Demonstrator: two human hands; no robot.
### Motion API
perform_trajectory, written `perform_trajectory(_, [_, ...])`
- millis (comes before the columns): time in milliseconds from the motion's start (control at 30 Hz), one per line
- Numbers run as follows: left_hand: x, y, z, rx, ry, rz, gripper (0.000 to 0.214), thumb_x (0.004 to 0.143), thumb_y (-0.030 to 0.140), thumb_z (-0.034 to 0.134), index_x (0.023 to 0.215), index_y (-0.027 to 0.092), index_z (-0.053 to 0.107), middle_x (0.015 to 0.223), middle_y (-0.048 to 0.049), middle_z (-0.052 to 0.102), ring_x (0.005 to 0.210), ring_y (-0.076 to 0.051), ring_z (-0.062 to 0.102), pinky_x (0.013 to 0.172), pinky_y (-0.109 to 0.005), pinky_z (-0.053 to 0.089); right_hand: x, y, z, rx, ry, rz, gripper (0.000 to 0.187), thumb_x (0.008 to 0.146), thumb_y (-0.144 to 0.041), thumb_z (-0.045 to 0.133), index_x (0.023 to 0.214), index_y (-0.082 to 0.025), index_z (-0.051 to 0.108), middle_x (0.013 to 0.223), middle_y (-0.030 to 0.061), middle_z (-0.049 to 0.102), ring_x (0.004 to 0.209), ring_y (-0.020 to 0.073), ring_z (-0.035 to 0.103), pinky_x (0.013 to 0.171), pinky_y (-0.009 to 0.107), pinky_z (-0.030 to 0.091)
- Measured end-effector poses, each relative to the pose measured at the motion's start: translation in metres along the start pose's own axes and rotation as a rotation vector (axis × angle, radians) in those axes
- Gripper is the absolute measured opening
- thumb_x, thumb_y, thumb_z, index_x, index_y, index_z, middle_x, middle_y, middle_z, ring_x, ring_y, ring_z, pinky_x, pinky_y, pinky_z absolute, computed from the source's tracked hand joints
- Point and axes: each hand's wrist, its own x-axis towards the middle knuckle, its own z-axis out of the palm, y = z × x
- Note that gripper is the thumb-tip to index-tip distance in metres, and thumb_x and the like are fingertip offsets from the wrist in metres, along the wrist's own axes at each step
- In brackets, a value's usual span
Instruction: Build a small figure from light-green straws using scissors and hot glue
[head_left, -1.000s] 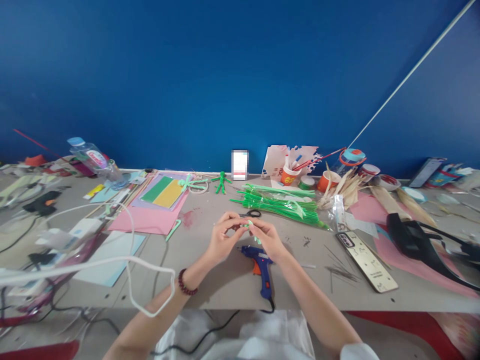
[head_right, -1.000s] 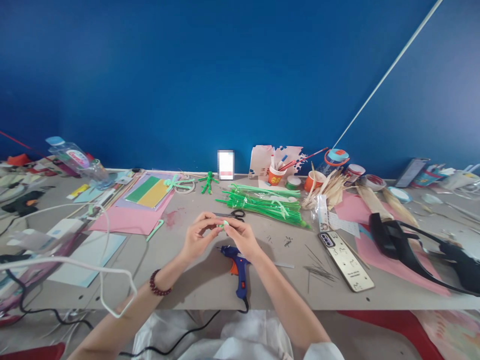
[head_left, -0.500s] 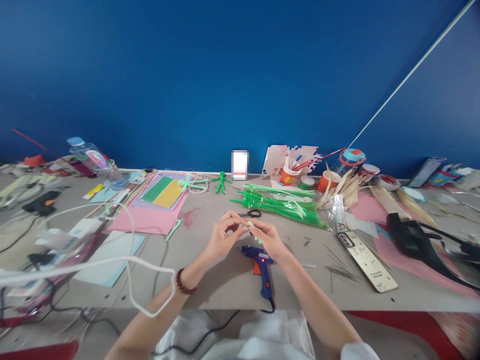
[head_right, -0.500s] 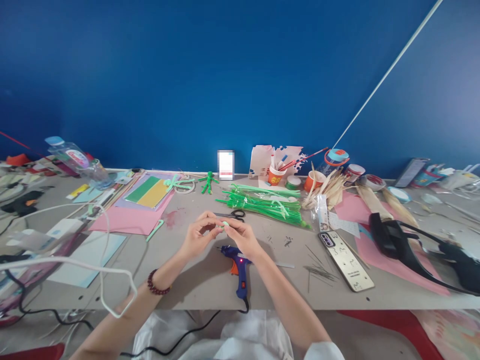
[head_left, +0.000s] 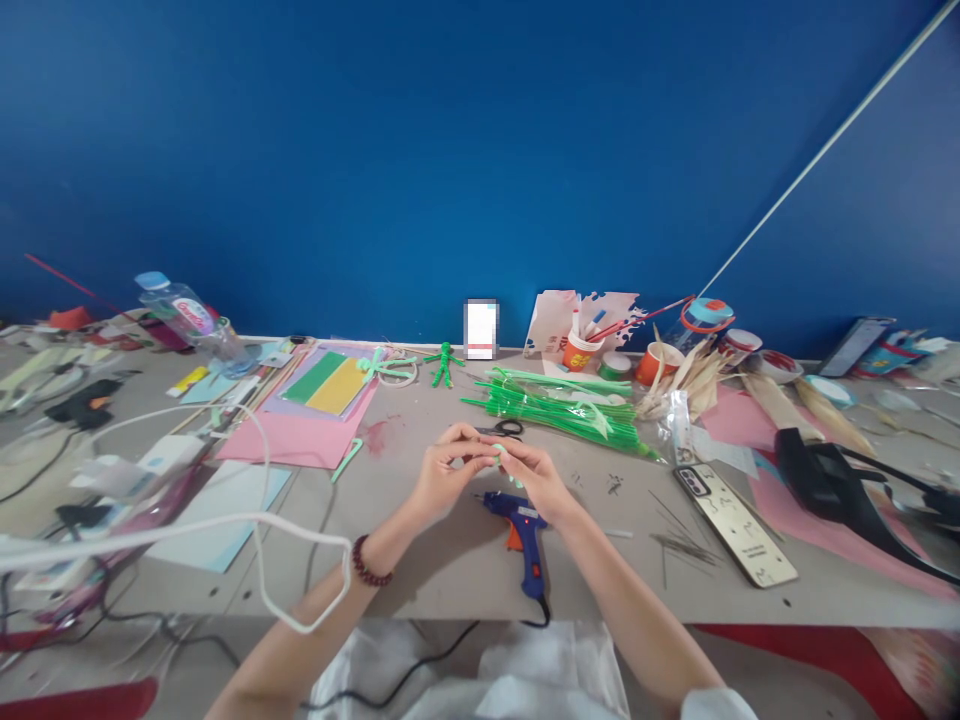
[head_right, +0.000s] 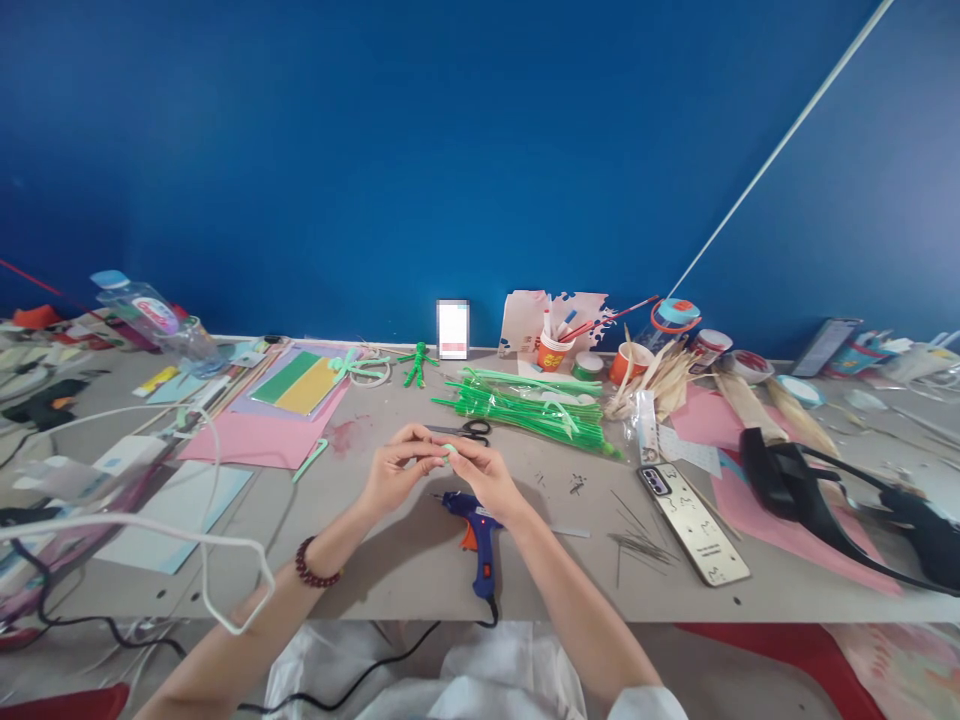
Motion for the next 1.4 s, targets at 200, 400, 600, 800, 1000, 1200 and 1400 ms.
perform_trajectory(200, [-0.0022, -0.0013, -0.0009, 0.151, -0.008, 0.192, 0.022, 0.080, 0.023, 0.061, 0.100, 0.025, 0.070, 0.086, -0.0047, 0.055, 0.074, -0.012, 0.054, 0.060, -0.024, 0.046, 0.0002, 0.0047, -0.0012, 0.092, 0.012, 0.009, 0.031, 0.082, -0.040, 0.058, 0.109, -0.026, 0.068, 0.100, 0.0043, 0.066, 0.073, 0.0124, 0.052, 0.066, 0.025, 0.042])
perform_trajectory(400, [-0.0026, -0.0023, 0.0004, 0.101, -0.035, 0.193, 0.025, 0.082, 0.025, 0.058, 0.105, 0.025, 0.068, 0.088, -0.0059, 0.055, 0.073, -0.012, 0.054, 0.062, -0.026, 0.049, 0.0010, 0.0054, -0.0022, 0.140, 0.061, 0.000, 0.033, 0.080, -0.041, 0.058, 0.105, -0.022, 0.070, 0.098, 0.0061, 0.065, 0.071, 0.0142, 0.050, 0.065, 0.027, 0.042])
perform_trajectory(600, [-0.0002, 0.0002, 0.0027, -0.171, 0.005, -0.074, 0.015, 0.077, 0.028, 0.064, 0.087, 0.021, 0.073, 0.084, -0.0053, 0.053, 0.070, -0.011, 0.053, 0.053, -0.021, 0.047, 0.0009, 0.0049, -0.0022, 0.103, 0.015, -0.012, 0.032, 0.081, -0.035, 0.055, 0.107, -0.022, 0.068, 0.099, 0.0060, 0.064, 0.077, 0.0162, 0.051, 0.067, 0.028, 0.042])
perform_trajectory(800, [0.0030, 0.0016, 0.0035, -0.439, -0.023, -0.318, 0.024, 0.071, 0.028, 0.071, 0.093, 0.020, 0.068, 0.081, -0.0035, 0.058, 0.070, -0.011, 0.055, 0.053, -0.021, 0.046, 0.0013, -0.0010, 0.0006, 0.074, 0.025, -0.096, 0.032, 0.082, -0.040, 0.056, 0.110, -0.024, 0.055, 0.089, 0.0039, 0.062, 0.079, 0.0168, 0.055, 0.071, 0.029, 0.044])
perform_trajectory(1000, [0.0032, 0.0032, -0.0018, -0.507, -0.113, -0.448, 0.036, 0.073, 0.030, 0.068, 0.107, 0.018, 0.065, 0.103, -0.0114, 0.065, 0.073, -0.013, 0.058, 0.060, -0.024, 0.049, 0.0004, -0.0028, -0.0020, -0.166, 0.024, -0.219, 0.020, 0.088, -0.036, 0.049, 0.101, -0.023, 0.056, 0.100, 0.0064, 0.058, 0.093, 0.0189, 0.055, 0.084, 0.034, 0.043])
perform_trajectory(1200, [0.0034, 0.0027, -0.0001, -0.504, -0.150, -0.396, 0.042, 0.076, 0.031, 0.064, 0.117, 0.022, 0.061, 0.128, -0.0102, 0.055, 0.102, -0.021, 0.059, 0.082, -0.034, 0.052, 0.0039, -0.0020, -0.0013, -0.353, 0.101, -0.377, 0.019, 0.089, -0.030, 0.047, 0.102, -0.026, 0.062, 0.101, 0.0075, 0.059, 0.103, 0.0221, 0.051, 0.093, 0.040, 0.040])
perform_trajectory(1400, [0.0031, -0.0011, 0.0035, -0.530, -0.021, -0.389, 0.032, 0.070, 0.029, 0.071, 0.100, 0.019, 0.068, 0.106, -0.0073, 0.067, 0.092, -0.019, 0.063, 0.082, -0.037, 0.053, 0.0040, -0.0010, 0.0045, -0.414, 0.270, -0.415, 0.022, 0.087, -0.026, 0.051, 0.101, -0.028, 0.067, 0.106, 0.0078, 0.050, 0.100, 0.0209, 0.051, 0.088, 0.037, 0.044])
